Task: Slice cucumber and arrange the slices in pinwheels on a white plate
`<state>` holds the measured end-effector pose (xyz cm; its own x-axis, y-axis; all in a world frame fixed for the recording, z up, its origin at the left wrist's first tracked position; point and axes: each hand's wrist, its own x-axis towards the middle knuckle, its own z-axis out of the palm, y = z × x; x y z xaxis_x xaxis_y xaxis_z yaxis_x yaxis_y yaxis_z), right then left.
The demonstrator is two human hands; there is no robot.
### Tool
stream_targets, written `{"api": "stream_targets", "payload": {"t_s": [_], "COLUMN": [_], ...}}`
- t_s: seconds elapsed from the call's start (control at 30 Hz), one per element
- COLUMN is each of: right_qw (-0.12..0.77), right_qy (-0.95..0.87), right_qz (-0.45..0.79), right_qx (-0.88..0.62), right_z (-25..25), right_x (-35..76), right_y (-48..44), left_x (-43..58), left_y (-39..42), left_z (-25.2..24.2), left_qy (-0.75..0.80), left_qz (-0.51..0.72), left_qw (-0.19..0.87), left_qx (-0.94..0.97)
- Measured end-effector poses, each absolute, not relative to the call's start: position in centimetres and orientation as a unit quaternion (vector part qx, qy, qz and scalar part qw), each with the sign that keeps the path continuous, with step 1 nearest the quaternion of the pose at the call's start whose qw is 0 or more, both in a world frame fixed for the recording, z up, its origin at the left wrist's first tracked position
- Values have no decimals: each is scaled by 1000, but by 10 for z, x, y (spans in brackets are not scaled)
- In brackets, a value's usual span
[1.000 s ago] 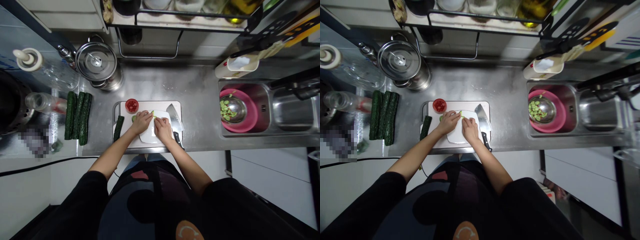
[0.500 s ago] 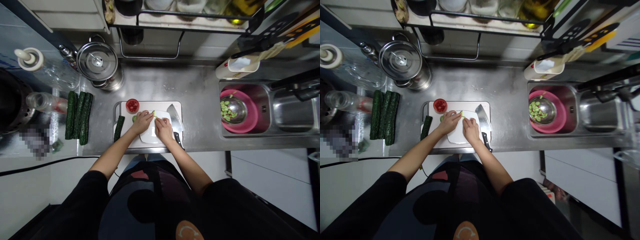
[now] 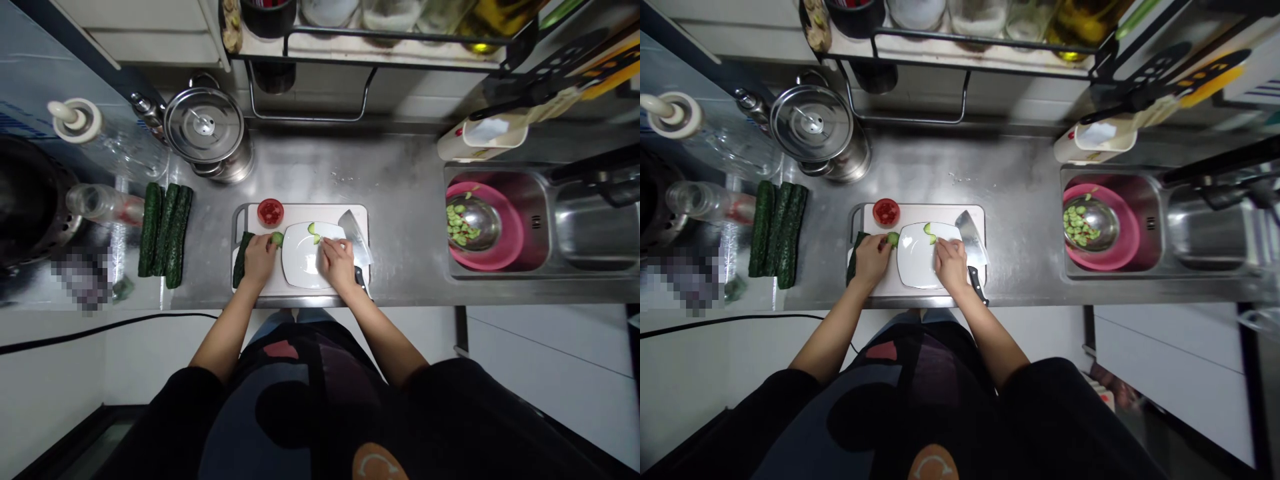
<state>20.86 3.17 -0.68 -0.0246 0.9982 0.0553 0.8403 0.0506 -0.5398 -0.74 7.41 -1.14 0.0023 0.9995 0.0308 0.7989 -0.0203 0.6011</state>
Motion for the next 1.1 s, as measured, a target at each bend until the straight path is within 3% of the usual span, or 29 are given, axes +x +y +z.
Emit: {"api": "stream_targets", "payload": {"t_s": [0.33,0.53,0.67,0.83,0.93,1.1], "right_qw": [220,264,301,345,353,358], "right_qy": [-685,-665,-606,-436,-351,-282], "right_qz": [196,222,316,541,624,640], "right_qx": [-666,-662,-665,-632,-602,-619], "right_z": [-7,-4,5,16,18,17], "right_x": [211,209,200,185,184,194], "right_y": [26,30,40,54,56,54], "left_x": [-1,-2,-2,17,30,44], "left_y": [82,86,88,82,77,70], "left_z": [-11,10,21,34,38,31], "left_qy": [690,737,724,618,582,574], "left_qz": [246,248,271,243,232,240], "left_qw": [237,361,491,679,732,727], "left_qx": [638,515,401,312,268,291]}}
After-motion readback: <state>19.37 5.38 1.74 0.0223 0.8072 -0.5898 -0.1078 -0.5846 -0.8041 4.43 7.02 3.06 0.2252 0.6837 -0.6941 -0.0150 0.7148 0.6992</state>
